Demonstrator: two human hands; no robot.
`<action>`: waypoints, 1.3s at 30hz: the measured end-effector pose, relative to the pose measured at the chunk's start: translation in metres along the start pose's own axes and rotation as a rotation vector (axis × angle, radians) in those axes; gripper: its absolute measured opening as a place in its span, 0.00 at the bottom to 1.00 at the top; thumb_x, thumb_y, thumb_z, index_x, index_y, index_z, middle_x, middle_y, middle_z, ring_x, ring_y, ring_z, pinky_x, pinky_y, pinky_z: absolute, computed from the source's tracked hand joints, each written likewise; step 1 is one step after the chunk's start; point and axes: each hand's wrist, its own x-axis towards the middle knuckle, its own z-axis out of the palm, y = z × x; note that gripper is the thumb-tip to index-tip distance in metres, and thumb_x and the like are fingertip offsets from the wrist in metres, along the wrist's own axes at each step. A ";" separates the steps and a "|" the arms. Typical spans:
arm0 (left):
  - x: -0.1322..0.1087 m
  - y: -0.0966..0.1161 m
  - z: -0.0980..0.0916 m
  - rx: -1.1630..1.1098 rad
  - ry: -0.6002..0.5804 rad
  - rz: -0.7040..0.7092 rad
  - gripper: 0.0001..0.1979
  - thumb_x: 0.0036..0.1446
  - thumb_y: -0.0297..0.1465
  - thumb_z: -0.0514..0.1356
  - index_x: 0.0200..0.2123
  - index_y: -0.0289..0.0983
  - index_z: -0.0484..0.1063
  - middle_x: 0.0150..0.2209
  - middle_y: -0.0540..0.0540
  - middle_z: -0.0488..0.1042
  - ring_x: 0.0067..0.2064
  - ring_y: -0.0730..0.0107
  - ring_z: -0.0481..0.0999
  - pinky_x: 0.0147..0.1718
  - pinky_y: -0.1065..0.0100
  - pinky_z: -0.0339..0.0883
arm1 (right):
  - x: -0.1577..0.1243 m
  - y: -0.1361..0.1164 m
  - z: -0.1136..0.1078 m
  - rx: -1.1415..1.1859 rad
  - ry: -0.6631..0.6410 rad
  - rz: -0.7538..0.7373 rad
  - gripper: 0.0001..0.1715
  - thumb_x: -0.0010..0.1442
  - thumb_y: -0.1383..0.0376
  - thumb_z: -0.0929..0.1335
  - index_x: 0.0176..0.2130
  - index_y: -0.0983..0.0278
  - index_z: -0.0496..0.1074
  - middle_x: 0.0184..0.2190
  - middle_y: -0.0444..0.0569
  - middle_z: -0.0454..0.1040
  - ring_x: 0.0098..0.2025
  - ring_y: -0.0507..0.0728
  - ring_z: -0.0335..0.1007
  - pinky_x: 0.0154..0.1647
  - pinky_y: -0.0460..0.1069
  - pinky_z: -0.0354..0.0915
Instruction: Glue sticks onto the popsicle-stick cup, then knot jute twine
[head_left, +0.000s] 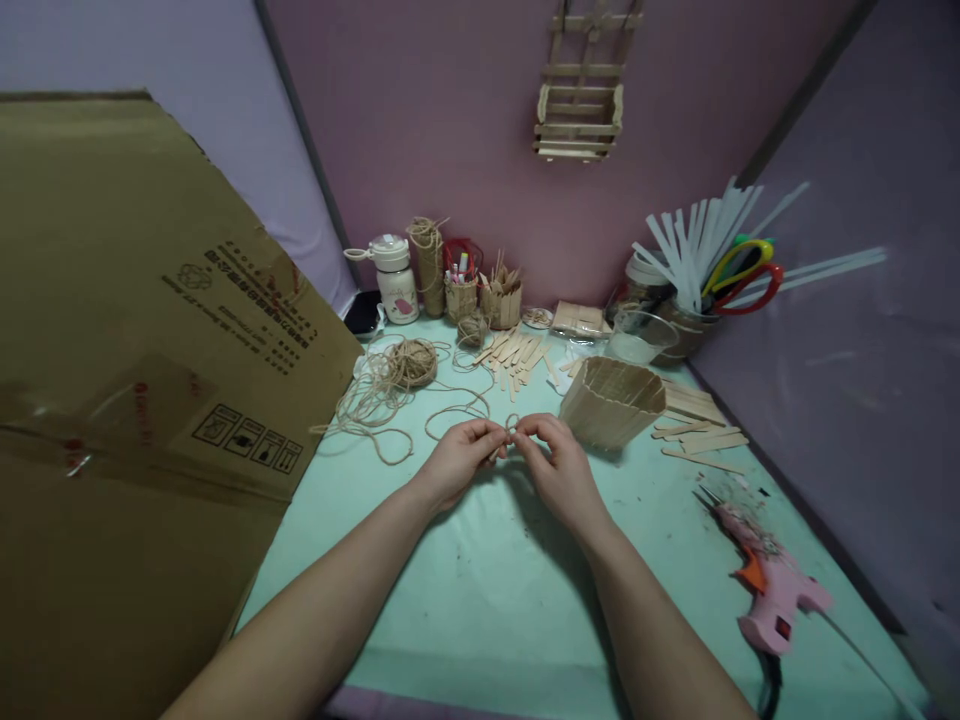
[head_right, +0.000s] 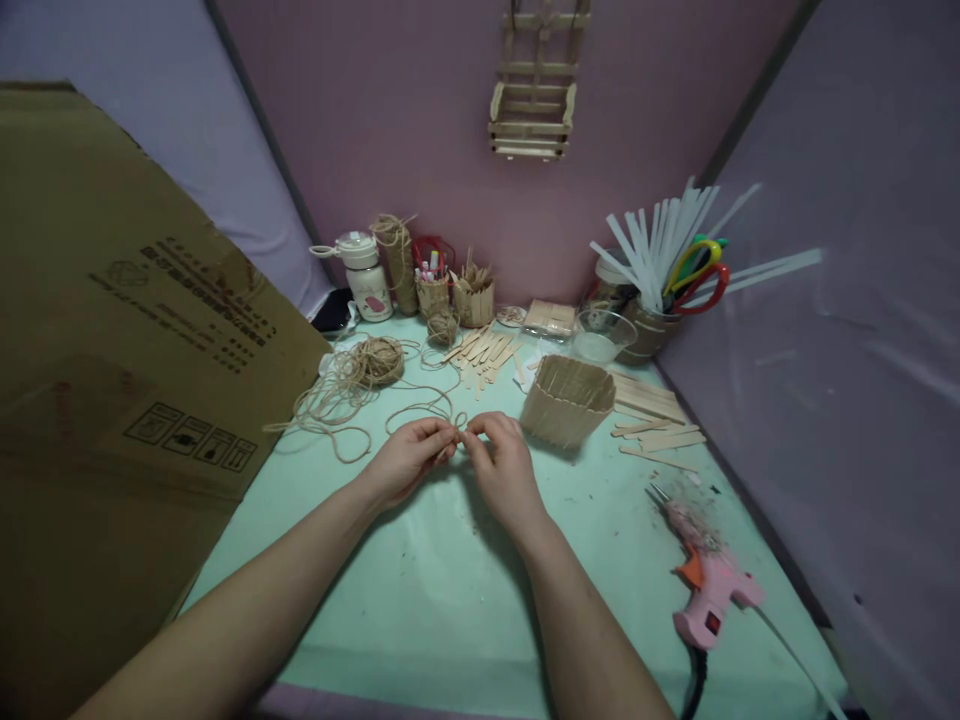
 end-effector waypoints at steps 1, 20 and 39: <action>0.001 -0.001 0.001 0.028 0.036 0.036 0.15 0.45 0.40 0.68 0.26 0.33 0.73 0.23 0.51 0.69 0.25 0.79 0.63 0.26 0.74 0.54 | -0.001 0.000 0.001 -0.031 0.009 -0.004 0.10 0.60 0.61 0.65 0.28 0.60 0.69 0.33 0.48 0.72 0.40 0.58 0.65 0.45 0.53 0.59; 0.003 -0.007 0.004 -0.376 0.111 -0.085 0.18 0.36 0.34 0.74 0.27 0.31 0.72 0.24 0.51 0.67 0.24 0.84 0.63 0.21 0.80 0.56 | -0.010 -0.002 0.010 -0.153 -0.080 0.013 0.11 0.60 0.64 0.64 0.26 0.62 0.65 0.25 0.45 0.68 0.29 0.54 0.63 0.32 0.48 0.56; -0.005 -0.012 0.003 0.672 0.271 0.526 0.05 0.54 0.28 0.60 0.32 0.37 0.77 0.32 0.48 0.77 0.34 0.72 0.72 0.32 0.71 0.62 | -0.008 -0.001 0.006 -0.234 0.153 -0.239 0.11 0.62 0.66 0.65 0.45 0.62 0.70 0.41 0.52 0.70 0.44 0.58 0.65 0.43 0.53 0.64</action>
